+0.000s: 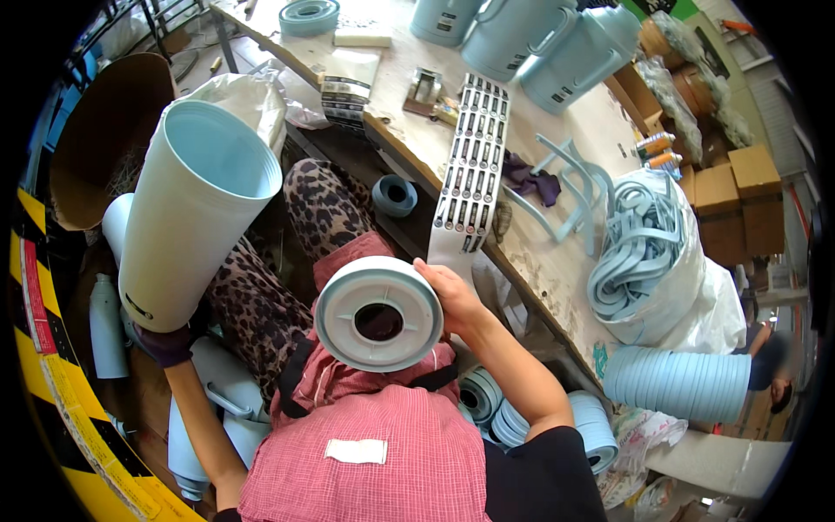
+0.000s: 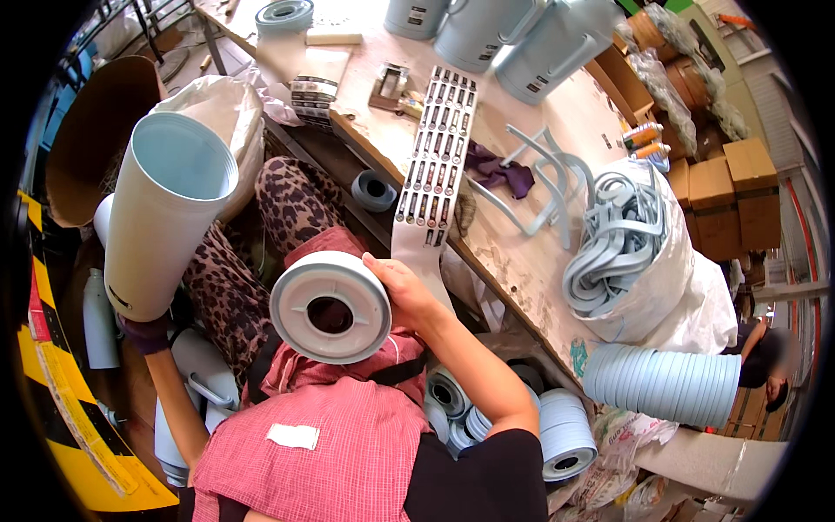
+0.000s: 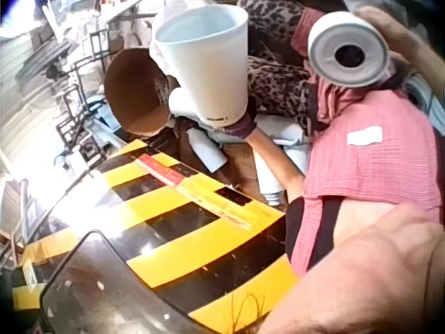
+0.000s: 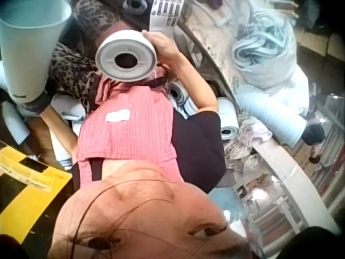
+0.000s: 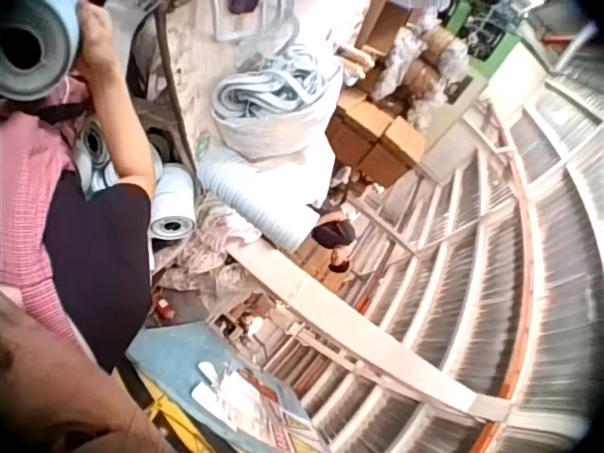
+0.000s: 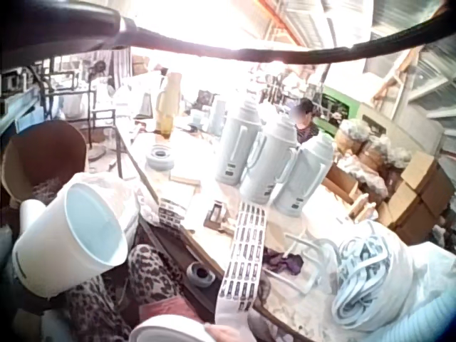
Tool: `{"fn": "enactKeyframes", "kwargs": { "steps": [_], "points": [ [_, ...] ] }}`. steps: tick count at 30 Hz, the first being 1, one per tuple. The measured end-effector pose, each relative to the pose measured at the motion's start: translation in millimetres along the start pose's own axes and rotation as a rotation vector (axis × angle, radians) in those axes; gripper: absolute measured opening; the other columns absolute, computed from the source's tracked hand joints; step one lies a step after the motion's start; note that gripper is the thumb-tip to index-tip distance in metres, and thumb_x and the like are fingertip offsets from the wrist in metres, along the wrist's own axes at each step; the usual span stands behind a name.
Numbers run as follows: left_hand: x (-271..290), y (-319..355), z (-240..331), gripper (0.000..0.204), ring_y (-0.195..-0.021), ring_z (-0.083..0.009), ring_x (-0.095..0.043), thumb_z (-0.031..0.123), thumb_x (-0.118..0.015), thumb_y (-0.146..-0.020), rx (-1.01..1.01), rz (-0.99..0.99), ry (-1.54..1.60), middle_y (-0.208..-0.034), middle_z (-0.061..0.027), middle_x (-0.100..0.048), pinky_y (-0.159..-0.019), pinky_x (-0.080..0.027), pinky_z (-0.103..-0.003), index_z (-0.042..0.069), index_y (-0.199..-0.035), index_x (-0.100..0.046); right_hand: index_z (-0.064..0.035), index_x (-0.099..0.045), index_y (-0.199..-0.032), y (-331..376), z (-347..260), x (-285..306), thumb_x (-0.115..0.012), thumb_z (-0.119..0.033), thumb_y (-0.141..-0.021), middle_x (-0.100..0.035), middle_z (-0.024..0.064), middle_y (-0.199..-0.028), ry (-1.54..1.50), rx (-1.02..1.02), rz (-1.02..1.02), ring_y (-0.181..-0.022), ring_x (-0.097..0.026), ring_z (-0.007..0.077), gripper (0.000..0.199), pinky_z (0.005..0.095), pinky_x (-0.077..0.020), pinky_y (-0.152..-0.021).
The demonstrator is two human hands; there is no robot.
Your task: The person labels a thermos body with a sticker, places a plastic insert into the thermos opening, and then fits a handle component over the top, repeating these actions with multiple thermoses.
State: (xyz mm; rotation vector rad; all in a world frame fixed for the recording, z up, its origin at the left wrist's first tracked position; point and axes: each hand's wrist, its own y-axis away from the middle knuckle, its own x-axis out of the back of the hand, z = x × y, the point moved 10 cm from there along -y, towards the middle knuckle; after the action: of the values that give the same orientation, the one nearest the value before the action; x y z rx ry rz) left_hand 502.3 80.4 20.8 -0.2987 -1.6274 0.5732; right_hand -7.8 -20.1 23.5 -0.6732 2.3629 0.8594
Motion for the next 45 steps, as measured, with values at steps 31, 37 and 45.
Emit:
{"fn": "enactKeyframes", "kwargs": {
  "steps": [31, 37, 45],
  "points": [
    [-1.8, 149.5, -9.6, 0.042, -0.123, -0.0243, -0.061, 0.035, -0.038, -0.11, 0.741, 0.442, 2.214, -0.133, -0.0091, -0.063, -0.104, -0.051, -0.04, 0.008, -0.138, -0.054, -0.0051, -0.07, -0.119, -8.7, -53.0, -85.0, -0.052, -0.045, -0.106, -0.064, 0.01, -0.103, 1.208, 1.111, -0.008, -0.091, -0.063, 0.0238, 0.045, 0.0376, -0.0536, -0.079],
    [15.3, 136.8, 20.3, 0.047, -0.122, -0.0234, -0.061, 0.039, -0.038, -0.109, 1.013, 0.581, 2.009, -0.132, -0.0111, -0.062, -0.105, -0.05, -0.039, 0.005, -0.138, -0.053, 0.0057, -0.059, -0.129, 11.2, -103.4, -60.5, -0.029, -0.053, -0.111, -0.066, 0.0134, -0.123, 0.586, 1.122, 0.532, -0.109, -0.065, 0.0229, 0.068, 0.0377, -0.0526, -0.094],
    [35.5, 99.7, 61.3, 0.048, -0.126, -0.0246, -0.057, 0.032, -0.029, -0.111, 0.731, 0.117, 1.084, -0.137, -0.0156, -0.059, -0.107, -0.046, -0.039, 0.0, -0.138, -0.052, -0.0062, -0.066, -0.12, 37.4, -93.8, -173.4, -0.046, -0.047, -0.107, -0.063, 0.0202, -0.108, 1.224, 1.515, 0.068, -0.084, -0.056, 0.0259, 0.048, 0.035, -0.0452, -0.065]
  ]
}}
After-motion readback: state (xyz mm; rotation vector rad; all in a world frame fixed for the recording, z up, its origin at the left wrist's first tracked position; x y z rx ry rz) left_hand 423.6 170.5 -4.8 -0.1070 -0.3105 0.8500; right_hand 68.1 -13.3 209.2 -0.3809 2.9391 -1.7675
